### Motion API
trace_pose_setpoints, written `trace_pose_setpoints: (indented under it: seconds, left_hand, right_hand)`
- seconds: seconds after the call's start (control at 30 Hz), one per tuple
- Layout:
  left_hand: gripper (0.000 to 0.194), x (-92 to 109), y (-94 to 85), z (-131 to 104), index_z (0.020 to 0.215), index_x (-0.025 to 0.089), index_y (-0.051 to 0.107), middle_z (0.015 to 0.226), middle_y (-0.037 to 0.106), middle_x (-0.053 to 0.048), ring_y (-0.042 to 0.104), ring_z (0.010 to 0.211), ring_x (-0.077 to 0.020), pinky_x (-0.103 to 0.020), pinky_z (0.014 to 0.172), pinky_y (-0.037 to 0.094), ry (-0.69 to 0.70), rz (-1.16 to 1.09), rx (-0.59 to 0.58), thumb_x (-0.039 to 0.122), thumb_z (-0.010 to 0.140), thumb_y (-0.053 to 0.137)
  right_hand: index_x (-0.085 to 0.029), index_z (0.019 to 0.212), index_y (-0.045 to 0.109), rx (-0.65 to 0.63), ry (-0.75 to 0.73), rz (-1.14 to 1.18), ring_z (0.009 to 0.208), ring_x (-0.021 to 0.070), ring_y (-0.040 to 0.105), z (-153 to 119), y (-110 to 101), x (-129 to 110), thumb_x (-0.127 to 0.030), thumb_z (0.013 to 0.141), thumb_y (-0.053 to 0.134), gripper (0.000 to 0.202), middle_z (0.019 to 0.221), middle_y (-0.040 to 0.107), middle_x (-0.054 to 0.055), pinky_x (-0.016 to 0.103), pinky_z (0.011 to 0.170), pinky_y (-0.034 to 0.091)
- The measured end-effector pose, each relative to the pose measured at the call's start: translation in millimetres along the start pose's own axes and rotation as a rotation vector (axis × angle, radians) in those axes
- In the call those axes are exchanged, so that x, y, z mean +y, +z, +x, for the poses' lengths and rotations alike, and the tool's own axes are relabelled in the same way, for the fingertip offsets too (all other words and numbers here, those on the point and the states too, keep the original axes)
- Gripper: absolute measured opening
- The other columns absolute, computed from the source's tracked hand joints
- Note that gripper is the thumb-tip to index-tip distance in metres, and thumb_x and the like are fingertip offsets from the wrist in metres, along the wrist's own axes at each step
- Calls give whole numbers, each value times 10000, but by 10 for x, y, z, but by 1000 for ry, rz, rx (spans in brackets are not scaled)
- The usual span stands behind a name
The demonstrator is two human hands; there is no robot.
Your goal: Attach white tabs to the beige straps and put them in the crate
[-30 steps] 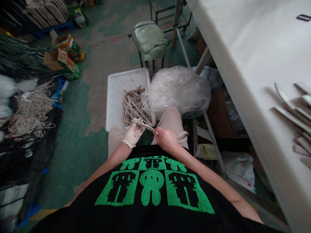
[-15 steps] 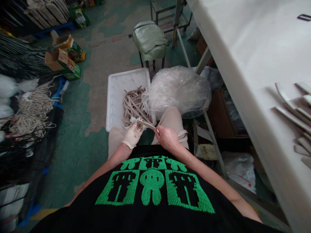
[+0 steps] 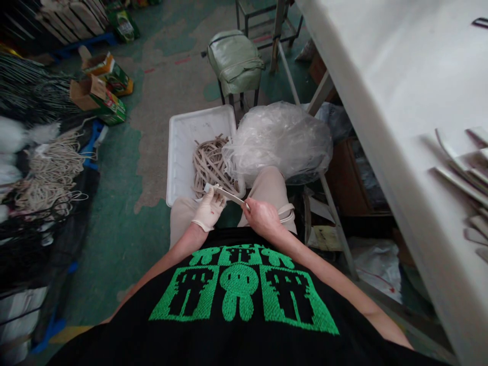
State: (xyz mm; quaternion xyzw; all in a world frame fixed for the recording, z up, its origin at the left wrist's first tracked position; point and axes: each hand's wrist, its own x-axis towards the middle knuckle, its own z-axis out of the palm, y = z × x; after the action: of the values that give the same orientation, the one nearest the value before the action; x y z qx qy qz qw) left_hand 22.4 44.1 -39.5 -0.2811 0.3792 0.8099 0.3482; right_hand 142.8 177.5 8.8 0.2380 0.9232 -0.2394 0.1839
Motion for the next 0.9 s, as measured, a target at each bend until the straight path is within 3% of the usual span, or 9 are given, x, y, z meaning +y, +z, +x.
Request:
trace_pose_setpoints:
  seconds: [0.27, 0.53, 0.7, 0.9]
  left_hand:
    - [195, -9, -34, -6, 1078, 176, 733, 1016, 771, -71, 710, 923, -127, -246, 908, 514, 1, 64, -18, 234, 971, 580]
    - [155, -39, -60, -4, 1008, 166, 748, 1135, 749, -88, 694, 1053, -165, -289, 980, 499, 18, 130, -76, 213, 932, 622]
    - [96, -117, -70, -16, 928, 147, 749, 1048, 767, -98, 685, 1111, -203, -319, 1019, 480, 49, 173, -72, 209, 867, 708]
    - [92, -192, -51, -29, 920, 133, 761, 980, 774, -96, 705, 1040, -210, -342, 1009, 472, 42, 186, -152, 168, 854, 708]
  right_hand:
    - [-216, 992, 695, 10, -8, -47, 741, 205, 678, 6, 49, 8, -399, 1039, 419, 335, 829, 763, 59, 292, 578, 291]
    - [-217, 939, 688, -5, -3, 10, 760, 200, 688, 22, -17, 13, -387, 1040, 420, 332, 830, 762, 49, 287, 587, 314]
    - [-213, 941, 692, -11, -17, 8, 737, 198, 675, 42, 6, -11, -382, 1038, 421, 334, 798, 750, 55, 282, 583, 313]
    - [-208, 918, 689, -26, -97, 109, 655, 158, 654, 77, -94, -78, -382, 1045, 411, 351, 786, 744, 39, 259, 582, 343]
